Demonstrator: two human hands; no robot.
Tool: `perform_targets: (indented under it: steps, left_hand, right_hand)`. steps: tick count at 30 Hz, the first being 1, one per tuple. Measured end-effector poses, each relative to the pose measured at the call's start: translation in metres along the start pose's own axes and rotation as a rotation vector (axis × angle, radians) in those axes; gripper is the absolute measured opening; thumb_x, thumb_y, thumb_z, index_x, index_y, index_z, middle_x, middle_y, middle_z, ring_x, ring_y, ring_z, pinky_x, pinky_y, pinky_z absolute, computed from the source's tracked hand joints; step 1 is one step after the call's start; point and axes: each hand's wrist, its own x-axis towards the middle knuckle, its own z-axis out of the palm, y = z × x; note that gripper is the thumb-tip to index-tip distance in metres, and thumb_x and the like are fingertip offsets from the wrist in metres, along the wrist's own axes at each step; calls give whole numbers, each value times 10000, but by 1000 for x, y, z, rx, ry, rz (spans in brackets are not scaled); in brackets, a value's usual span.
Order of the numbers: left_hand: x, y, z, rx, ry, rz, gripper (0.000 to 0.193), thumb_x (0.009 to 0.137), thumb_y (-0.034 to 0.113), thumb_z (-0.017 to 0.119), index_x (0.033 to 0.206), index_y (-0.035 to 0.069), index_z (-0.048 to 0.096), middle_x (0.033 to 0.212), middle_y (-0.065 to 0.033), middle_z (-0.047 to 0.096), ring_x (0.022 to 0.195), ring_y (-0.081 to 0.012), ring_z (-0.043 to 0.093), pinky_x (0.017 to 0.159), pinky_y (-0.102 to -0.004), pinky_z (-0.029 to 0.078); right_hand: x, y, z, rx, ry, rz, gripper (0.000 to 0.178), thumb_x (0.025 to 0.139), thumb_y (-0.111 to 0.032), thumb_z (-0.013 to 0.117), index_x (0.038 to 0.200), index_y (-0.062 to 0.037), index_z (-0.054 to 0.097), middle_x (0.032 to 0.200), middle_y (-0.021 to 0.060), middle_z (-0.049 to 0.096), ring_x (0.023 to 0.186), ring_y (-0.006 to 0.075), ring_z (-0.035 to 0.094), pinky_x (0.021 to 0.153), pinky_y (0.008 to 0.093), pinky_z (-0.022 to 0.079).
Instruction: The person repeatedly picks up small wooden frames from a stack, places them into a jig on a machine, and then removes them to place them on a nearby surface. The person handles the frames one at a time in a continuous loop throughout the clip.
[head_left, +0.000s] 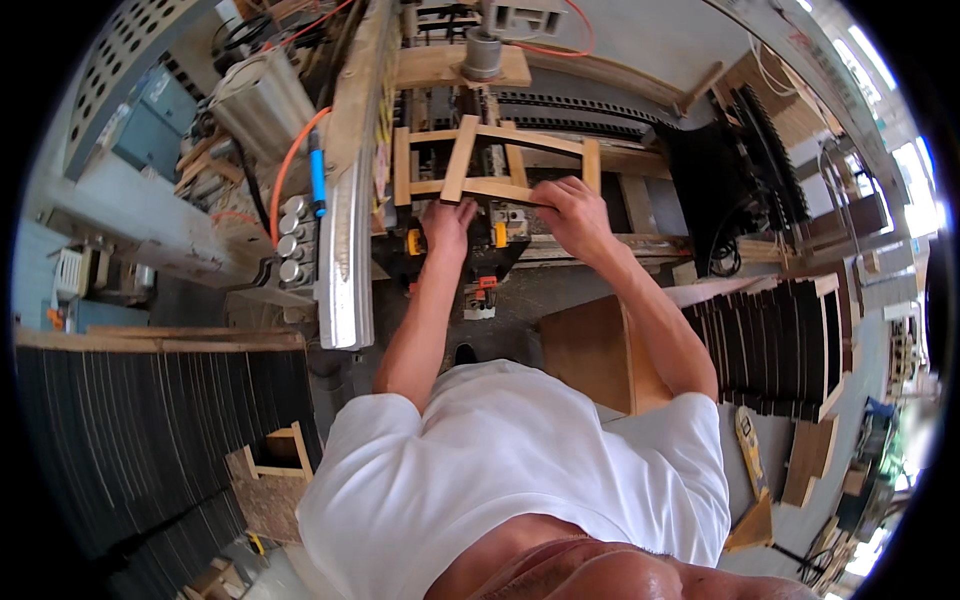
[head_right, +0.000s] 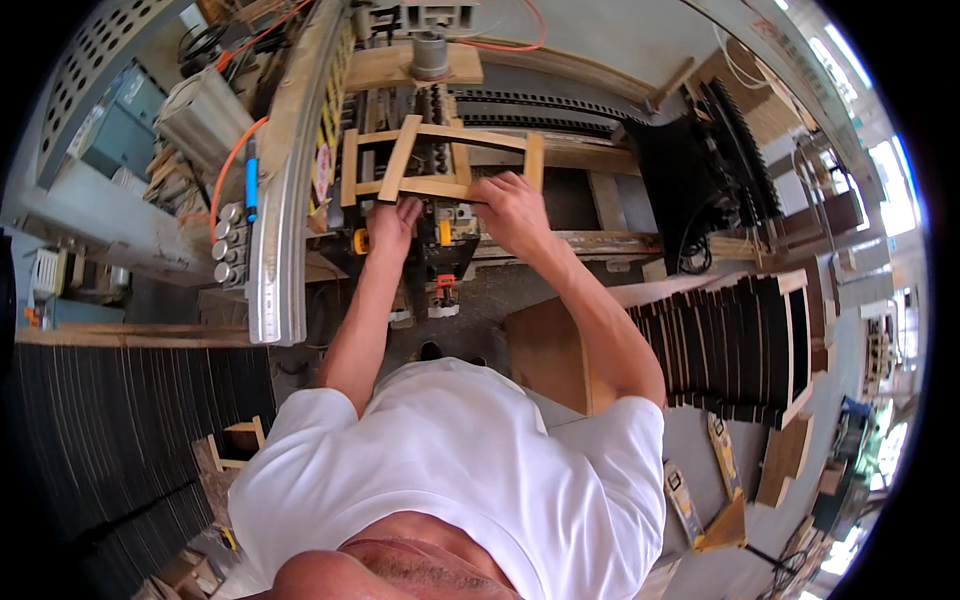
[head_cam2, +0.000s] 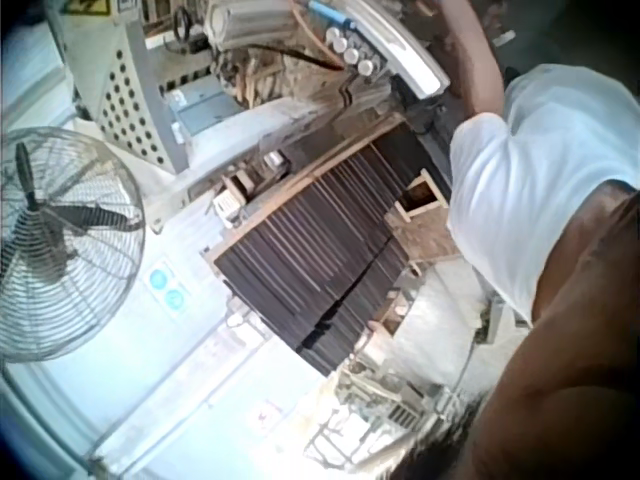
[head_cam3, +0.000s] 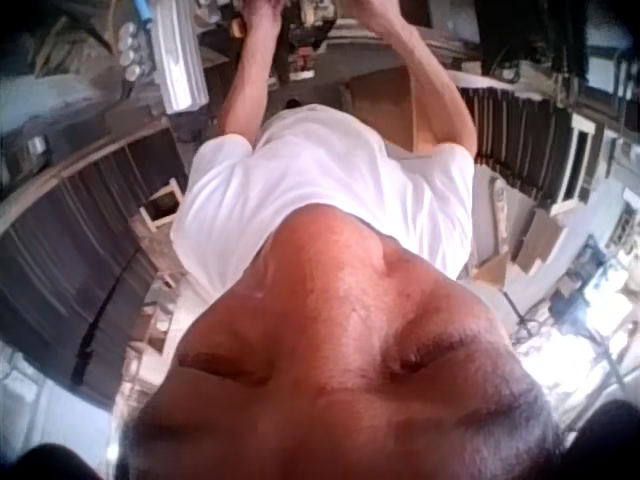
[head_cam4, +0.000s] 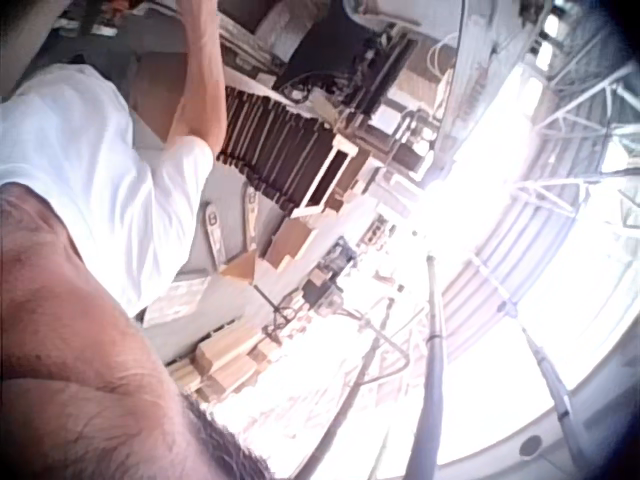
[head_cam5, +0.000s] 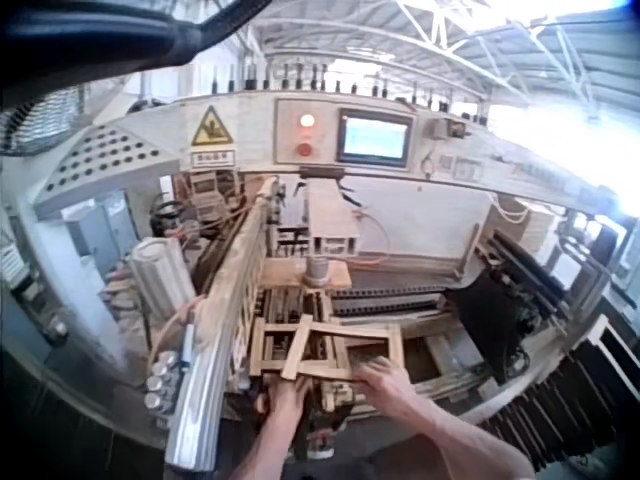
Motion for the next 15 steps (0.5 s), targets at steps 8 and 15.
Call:
perform_targets:
  steps: [8, 15]
  left_hand:
    - [-35, 15, -17, -84, -270, -64, 140, 921, 31, 509, 1058, 59, 524, 1070, -74, 588, 1039, -238, 584, 965, -441, 476]
    - [-23, 2, -19, -148, -214, -24, 210, 962, 90, 511, 1168, 55, 528, 1189, -99, 576, 1150, -260, 539, 1017, -457, 437]
  right_hand:
    - [44, 23, 97, 126, -198, -160, 299, 736, -158, 720, 973, -77, 557, 909, 105, 652, 907, 331, 599, 826, 433, 448]
    - [60, 46, 107, 174, -219, -160, 284, 739, -121, 706, 981, -71, 567, 884, 148, 643, 874, 364, 609, 792, 453, 468]
